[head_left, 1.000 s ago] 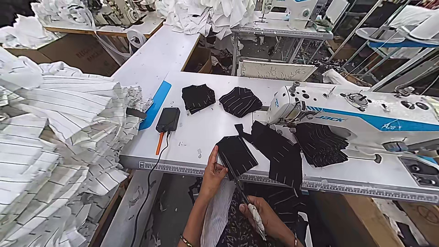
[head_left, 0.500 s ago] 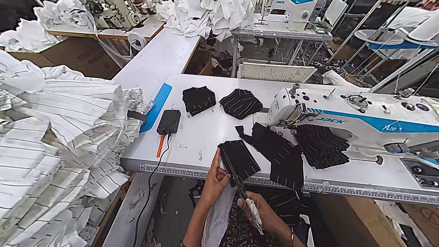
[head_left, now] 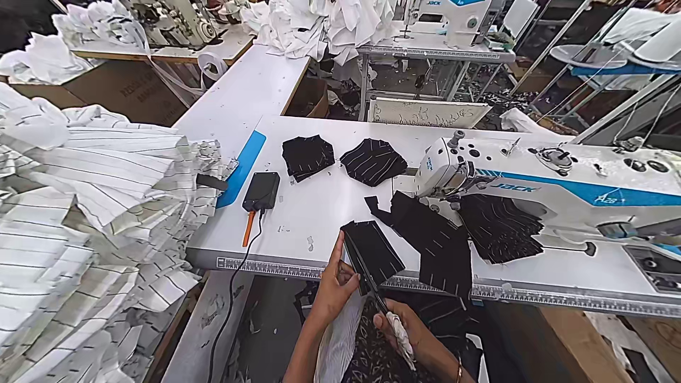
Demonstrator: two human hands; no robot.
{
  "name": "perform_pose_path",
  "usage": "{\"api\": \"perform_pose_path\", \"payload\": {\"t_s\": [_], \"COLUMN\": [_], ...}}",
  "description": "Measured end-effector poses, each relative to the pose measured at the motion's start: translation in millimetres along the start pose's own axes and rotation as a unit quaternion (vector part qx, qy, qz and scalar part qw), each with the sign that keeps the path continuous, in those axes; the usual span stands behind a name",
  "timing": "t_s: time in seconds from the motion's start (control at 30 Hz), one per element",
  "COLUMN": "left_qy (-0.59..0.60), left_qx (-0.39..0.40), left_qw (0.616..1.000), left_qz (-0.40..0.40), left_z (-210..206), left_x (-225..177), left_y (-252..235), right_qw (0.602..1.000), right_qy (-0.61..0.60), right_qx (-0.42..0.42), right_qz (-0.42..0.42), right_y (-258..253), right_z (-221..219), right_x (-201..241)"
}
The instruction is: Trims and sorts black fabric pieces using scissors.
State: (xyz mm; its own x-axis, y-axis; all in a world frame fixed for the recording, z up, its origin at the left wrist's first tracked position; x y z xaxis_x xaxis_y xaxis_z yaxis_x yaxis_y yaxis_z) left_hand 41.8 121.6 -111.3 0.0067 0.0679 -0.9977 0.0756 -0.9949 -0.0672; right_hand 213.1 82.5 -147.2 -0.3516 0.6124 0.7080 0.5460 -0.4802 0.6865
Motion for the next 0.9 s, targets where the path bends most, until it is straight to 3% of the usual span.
{"api": "perform_pose_path", "payload": {"t_s": [0.37,0.57,0.9], "left_qy": [-0.033,-0.050,-0.091], "left_qx": [-0.003,0.045,0.047], "left_qw": [0.999,0.998,0.995], "left_qz": [-0.002,-0.012,0.004], "left_z": [0.4,-5.8,2.8], "left_x": [-2.7,-3.7,-0.1], "left_y": [2.7,3.6,6.7], "right_qw": [0.999,1.000,0.996], "right_qy": [-0.030,-0.009,-0.028], "right_qx": [-0.015,-0.017,-0.075], "right_qz": [0.021,0.018,0.045], "right_y": [-0.1,-6.4,-9.5], "right_z": [-3.5,1.7,10.0], "right_x": [3.7,15.1,14.4]}}
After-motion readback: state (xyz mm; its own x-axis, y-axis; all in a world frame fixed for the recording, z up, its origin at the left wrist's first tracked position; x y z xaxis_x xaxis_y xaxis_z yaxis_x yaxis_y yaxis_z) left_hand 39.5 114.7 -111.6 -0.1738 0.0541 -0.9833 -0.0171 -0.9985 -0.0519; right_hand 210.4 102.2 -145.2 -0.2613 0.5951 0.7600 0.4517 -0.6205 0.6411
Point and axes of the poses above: each hand's wrist, its own y-axis away from the middle knuckle, its own z-axis out of the back of the hand, x = y × z, the point moved 8 cm from there along -y, towards the middle knuckle, and after that the axes turned 13 degrees about -z, right-handed, at the moved point
